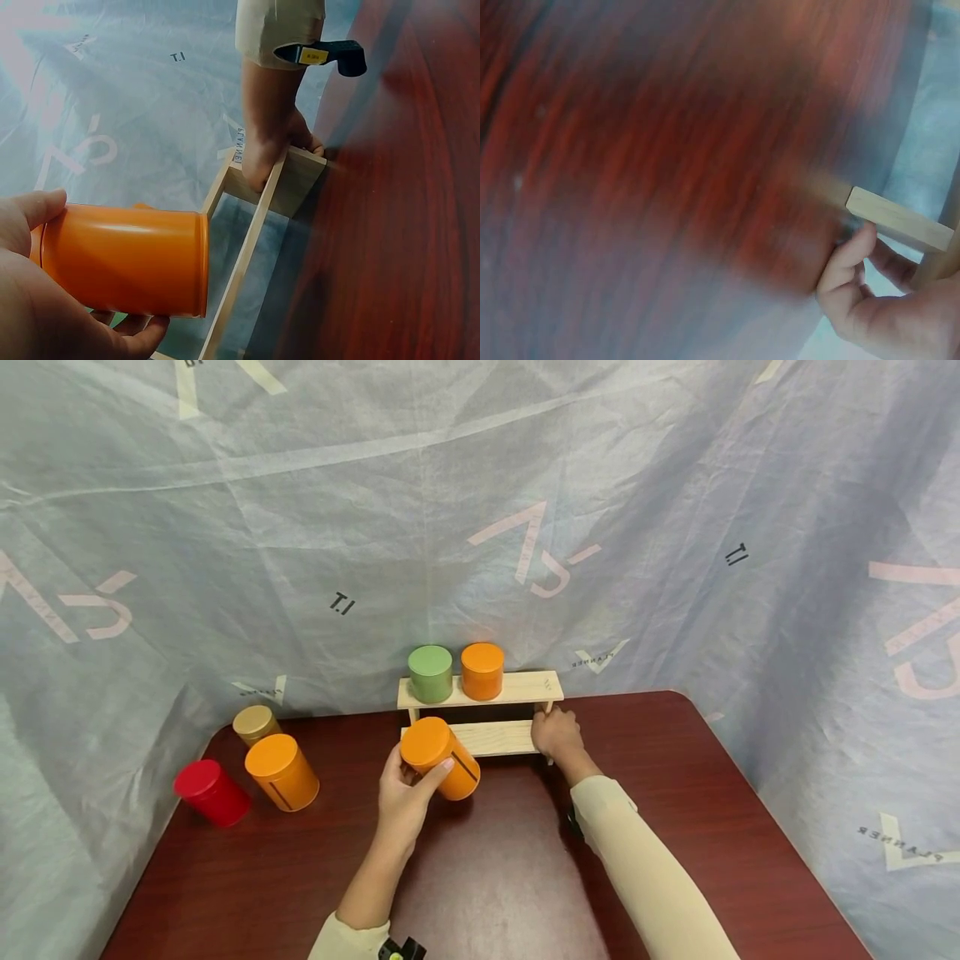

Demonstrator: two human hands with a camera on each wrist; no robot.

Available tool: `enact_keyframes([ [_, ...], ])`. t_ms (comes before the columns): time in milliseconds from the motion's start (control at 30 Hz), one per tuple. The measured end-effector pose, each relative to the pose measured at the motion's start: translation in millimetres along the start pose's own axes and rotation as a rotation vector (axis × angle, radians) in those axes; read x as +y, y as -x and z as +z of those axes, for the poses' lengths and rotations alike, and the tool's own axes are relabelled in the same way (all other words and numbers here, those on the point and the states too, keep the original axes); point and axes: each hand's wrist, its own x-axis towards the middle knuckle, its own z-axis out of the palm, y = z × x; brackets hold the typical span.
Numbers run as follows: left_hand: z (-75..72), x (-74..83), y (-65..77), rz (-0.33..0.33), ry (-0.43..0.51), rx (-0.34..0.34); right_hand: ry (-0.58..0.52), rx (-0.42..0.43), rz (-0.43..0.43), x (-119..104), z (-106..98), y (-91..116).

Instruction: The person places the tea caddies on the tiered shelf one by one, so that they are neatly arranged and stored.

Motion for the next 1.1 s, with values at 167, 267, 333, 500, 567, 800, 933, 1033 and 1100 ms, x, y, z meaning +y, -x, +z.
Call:
enact_keyframes([
  [167, 6.4, 2.4, -2.8, 0.018, 0.03, -0.013, -0.006, 0.015, -0.021, -2, 0, 0],
  [267, 10.9, 4.1, -4.0, 0.019, 0.033, -0.021, -0.002, 0.024, -0.048, -3, 0, 1],
  [333, 13.1, 4.1, -4.2, 0.01, 0.027, -0.026, 0.005, 0.022, -0.061, -3, 0, 1],
  [500, 15.9, 3.0, -4.2, 0.002, 0.012, -0.04, -0.021, 0.008, -0.066, 1, 2, 3],
  [567, 16.8, 3.2, -4.8, 0.01, 0.002, -0.044, -0.042, 0.006, -0.061, 2, 3, 3],
  [800, 21.5, 5.6, -8.8, 0.043, -0.016, -0.064, -0.107, -0.024, -0.002, 3, 0, 2],
  [933, 23.6, 6.0, -10.8, 0.05, -0.03, -0.065, -0.114, -0.027, 0.011, 4, 0, 2],
  [1033, 25.7, 6.7, -12.5, 0.057, -0.045, -0.067, -0.121, -0.02, 0.011, 4, 0, 2],
  [1100, 27.5, 6.8, -13.9, 0.067, -0.046, -0.071, -0.123, -0.01, 0.007, 4, 0, 2],
])
